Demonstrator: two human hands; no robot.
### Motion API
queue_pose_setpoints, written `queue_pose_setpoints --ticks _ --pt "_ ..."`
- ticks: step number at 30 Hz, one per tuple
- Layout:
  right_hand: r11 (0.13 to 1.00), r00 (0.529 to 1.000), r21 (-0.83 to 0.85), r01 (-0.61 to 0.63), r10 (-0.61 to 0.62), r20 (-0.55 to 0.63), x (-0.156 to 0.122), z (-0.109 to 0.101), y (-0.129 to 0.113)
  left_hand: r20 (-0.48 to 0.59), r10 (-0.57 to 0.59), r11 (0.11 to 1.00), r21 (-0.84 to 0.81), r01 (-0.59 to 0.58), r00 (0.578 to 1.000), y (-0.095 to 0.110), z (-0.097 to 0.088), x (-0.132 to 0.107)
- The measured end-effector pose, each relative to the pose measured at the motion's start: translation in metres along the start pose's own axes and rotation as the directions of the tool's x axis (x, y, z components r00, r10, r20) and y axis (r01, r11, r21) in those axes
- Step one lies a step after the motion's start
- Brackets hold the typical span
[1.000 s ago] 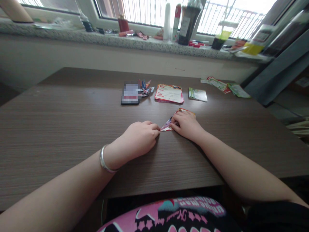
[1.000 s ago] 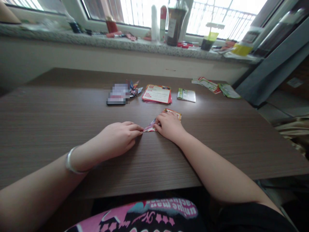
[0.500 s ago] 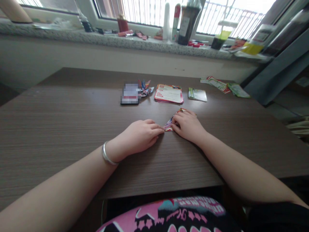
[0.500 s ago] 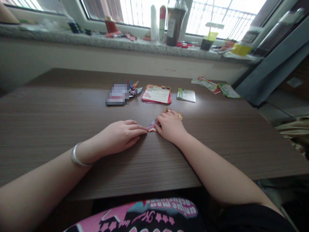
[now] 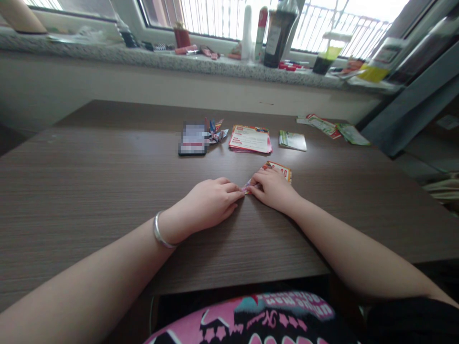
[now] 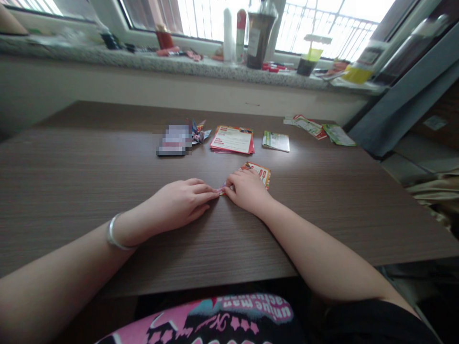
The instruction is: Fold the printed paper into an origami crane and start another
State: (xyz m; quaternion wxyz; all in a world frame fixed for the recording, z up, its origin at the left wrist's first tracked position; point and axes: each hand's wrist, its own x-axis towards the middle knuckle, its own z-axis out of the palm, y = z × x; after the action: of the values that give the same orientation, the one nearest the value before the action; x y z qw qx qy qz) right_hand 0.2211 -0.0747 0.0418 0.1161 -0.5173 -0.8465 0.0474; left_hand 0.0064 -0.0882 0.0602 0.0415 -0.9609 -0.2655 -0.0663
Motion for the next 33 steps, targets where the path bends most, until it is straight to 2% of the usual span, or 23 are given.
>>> queue_pose_setpoints --ticks 13,26,33 --pt "0.999 1.000 -0.033 -0.017 0.017 -0.005 0.0034 0.0013 -0.0025 0.017 -0.037 0.999 0.036 0.036 0.999 0.0050 0.0033 0.0001" --pt "0.999 1.000 -0.034 -0.017 0.017 -0.002 0.0052 0.0013 -0.0030 0.057 -0.078 0.994 0.075 0.074 0.995 0.0103 -0.0017 0.0026" --pt "0.999 1.000 -0.041 -0.018 0.018 -0.005 0.0037 0.0016 -0.0004 0.083 -0.110 0.993 0.041 0.107 0.990 0.0091 -0.0042 -0.0001"
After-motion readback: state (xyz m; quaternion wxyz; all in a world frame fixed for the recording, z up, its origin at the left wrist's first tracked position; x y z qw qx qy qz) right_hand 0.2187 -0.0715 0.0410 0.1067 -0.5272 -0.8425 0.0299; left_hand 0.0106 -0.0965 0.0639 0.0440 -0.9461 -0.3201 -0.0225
